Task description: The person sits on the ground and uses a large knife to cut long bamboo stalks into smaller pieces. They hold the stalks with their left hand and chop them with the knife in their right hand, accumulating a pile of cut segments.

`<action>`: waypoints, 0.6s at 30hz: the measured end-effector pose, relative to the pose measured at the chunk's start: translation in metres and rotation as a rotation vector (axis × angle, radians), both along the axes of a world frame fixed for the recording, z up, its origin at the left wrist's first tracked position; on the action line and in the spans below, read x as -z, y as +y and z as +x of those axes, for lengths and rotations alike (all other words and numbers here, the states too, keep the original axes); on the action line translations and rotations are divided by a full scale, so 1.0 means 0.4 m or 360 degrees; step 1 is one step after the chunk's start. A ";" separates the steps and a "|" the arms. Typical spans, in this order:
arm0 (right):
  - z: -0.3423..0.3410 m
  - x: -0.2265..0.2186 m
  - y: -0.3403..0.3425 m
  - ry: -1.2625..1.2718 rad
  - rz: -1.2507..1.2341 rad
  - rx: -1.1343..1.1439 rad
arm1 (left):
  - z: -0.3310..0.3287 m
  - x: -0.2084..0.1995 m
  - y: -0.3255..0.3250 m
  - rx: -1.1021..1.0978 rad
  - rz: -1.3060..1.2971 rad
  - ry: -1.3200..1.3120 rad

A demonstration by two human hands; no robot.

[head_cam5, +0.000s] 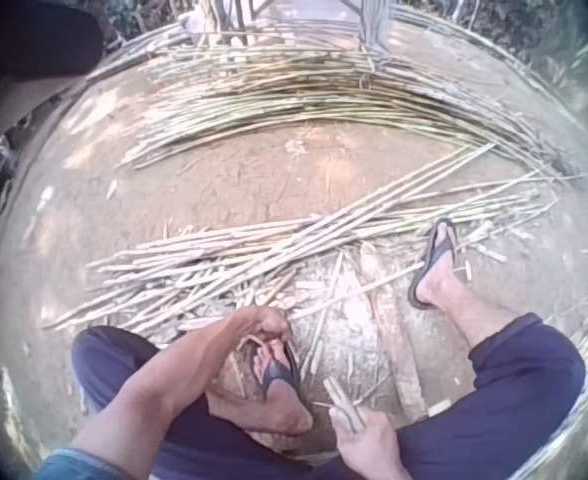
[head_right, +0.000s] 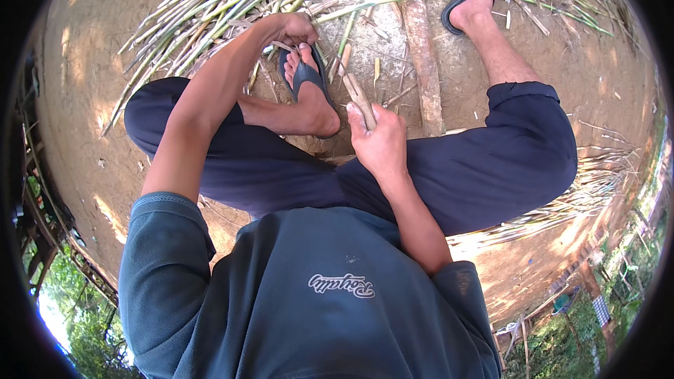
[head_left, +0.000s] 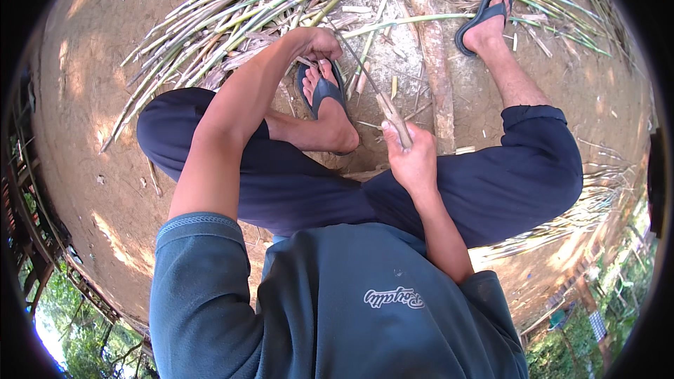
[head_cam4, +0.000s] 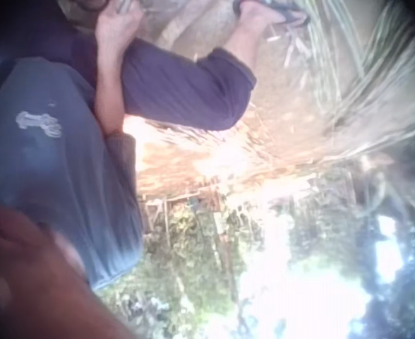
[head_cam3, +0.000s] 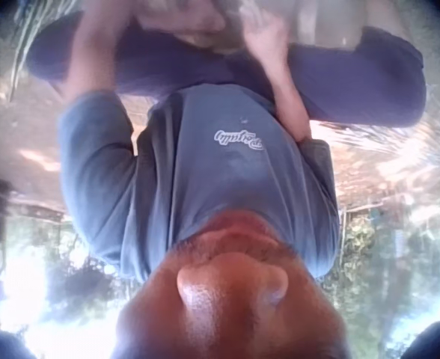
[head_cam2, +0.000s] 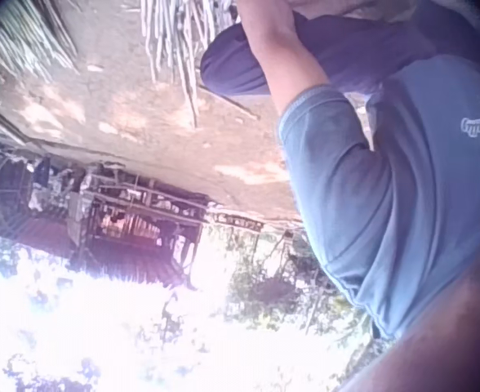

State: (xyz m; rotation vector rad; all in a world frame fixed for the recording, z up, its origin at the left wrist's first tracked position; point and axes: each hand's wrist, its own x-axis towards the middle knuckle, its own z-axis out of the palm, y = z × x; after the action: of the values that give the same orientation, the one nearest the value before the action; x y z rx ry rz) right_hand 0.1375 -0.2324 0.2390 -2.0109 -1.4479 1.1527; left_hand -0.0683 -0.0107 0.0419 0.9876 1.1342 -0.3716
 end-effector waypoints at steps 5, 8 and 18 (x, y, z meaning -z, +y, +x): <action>-0.009 0.026 -0.004 0.0088 0.0081 0.0106 | 0.034 -0.044 -0.072 0.0155 0.1016 0.0431; -0.014 0.020 0.035 0.0017 0.0067 0.0014 | 0.076 -0.039 -0.141 0.0066 0.1784 0.0930; 0.010 -0.007 -0.009 0.0000 0.0093 -0.0020 | 0.057 -0.056 -0.097 0.0043 0.1442 0.0915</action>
State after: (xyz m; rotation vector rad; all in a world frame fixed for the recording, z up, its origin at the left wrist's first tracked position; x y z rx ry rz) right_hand 0.1414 -0.2358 0.2418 -1.9653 -1.4791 1.1022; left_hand -0.0457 -0.0494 0.0641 1.7495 1.8840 -0.1456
